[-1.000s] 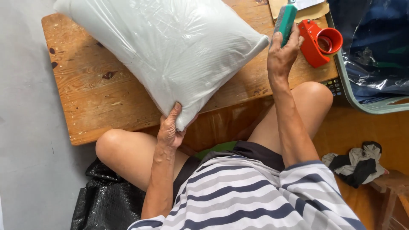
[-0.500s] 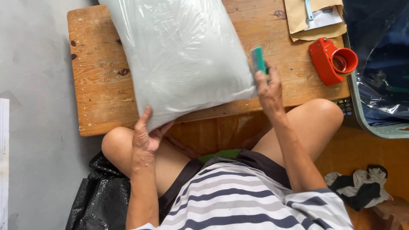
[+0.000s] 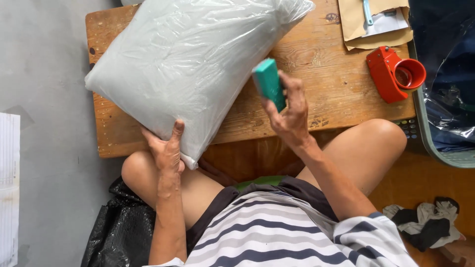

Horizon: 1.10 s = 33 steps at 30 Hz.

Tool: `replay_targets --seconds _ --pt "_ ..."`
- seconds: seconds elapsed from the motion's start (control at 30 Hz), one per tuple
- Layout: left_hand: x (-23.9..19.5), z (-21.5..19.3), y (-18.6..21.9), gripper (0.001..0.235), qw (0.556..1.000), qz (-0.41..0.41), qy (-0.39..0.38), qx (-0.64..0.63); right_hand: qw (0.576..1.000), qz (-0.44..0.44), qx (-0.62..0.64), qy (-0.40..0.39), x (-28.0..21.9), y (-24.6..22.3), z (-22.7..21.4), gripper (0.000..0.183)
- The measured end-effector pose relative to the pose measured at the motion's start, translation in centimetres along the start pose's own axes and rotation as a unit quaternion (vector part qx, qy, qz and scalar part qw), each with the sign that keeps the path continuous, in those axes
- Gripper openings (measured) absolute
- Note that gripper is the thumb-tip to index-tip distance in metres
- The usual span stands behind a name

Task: The person scrubs a white pillow wrapped in clear plastic with a green brush. They repeatedly rub the surface of the pillow, rotating it to clean different sides and edges.

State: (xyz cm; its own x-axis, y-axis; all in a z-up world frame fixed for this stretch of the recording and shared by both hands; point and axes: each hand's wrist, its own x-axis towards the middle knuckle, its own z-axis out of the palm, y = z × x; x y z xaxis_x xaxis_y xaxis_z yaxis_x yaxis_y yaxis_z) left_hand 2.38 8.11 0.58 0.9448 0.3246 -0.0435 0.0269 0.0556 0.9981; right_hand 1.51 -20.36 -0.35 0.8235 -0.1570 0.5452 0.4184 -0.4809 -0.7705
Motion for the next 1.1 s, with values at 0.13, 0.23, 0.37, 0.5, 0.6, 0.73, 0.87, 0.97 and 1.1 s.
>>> replay_targets --seconds 0.13,0.23,0.37,0.5,0.6,0.73,0.87,0.97,1.1 --pt "0.2 0.0 -0.8 0.124 0.998 0.03 0.014 0.056 0.985 -0.15 -0.086 0.023 2.7 -2.1 3.2 0.063" --pt "0.4 -0.4 -0.3 0.119 0.993 0.032 0.009 0.11 0.947 -0.293 -0.124 -0.034 1.4 -3.4 7.0 0.039" --pt "1.0 -0.4 0.9 0.106 0.992 0.024 0.013 0.124 0.911 -0.36 -0.2 -0.007 3.0 3.9 8.4 0.035" --pt "1.8 -0.6 3.4 0.113 0.997 -0.037 -0.017 0.068 0.93 -0.217 -0.278 0.104 8.4 11.8 3.9 0.066" --pt "2.3 -1.0 3.4 0.116 0.994 -0.087 -0.029 0.061 0.963 -0.035 -0.174 0.205 11.2 16.6 -0.2 0.065" --pt "2.5 -2.0 3.2 0.115 0.989 -0.096 -0.079 0.077 0.932 0.16 0.229 0.23 13.0 18.8 -3.4 0.062" --pt "1.2 -2.6 5.3 0.092 0.98 -0.146 -0.081 0.112 0.902 0.144 0.383 0.139 11.8 15.4 -3.2 0.058" --pt "-0.7 -3.4 9.3 0.109 0.954 -0.229 -0.096 0.167 0.966 0.146 0.155 0.148 8.0 10.5 -4.6 0.052" --pt "-1.7 -3.7 11.6 0.112 0.916 -0.212 -0.119 0.32 0.963 0.155 -0.024 0.218 2.8 2.7 -2.9 0.053"
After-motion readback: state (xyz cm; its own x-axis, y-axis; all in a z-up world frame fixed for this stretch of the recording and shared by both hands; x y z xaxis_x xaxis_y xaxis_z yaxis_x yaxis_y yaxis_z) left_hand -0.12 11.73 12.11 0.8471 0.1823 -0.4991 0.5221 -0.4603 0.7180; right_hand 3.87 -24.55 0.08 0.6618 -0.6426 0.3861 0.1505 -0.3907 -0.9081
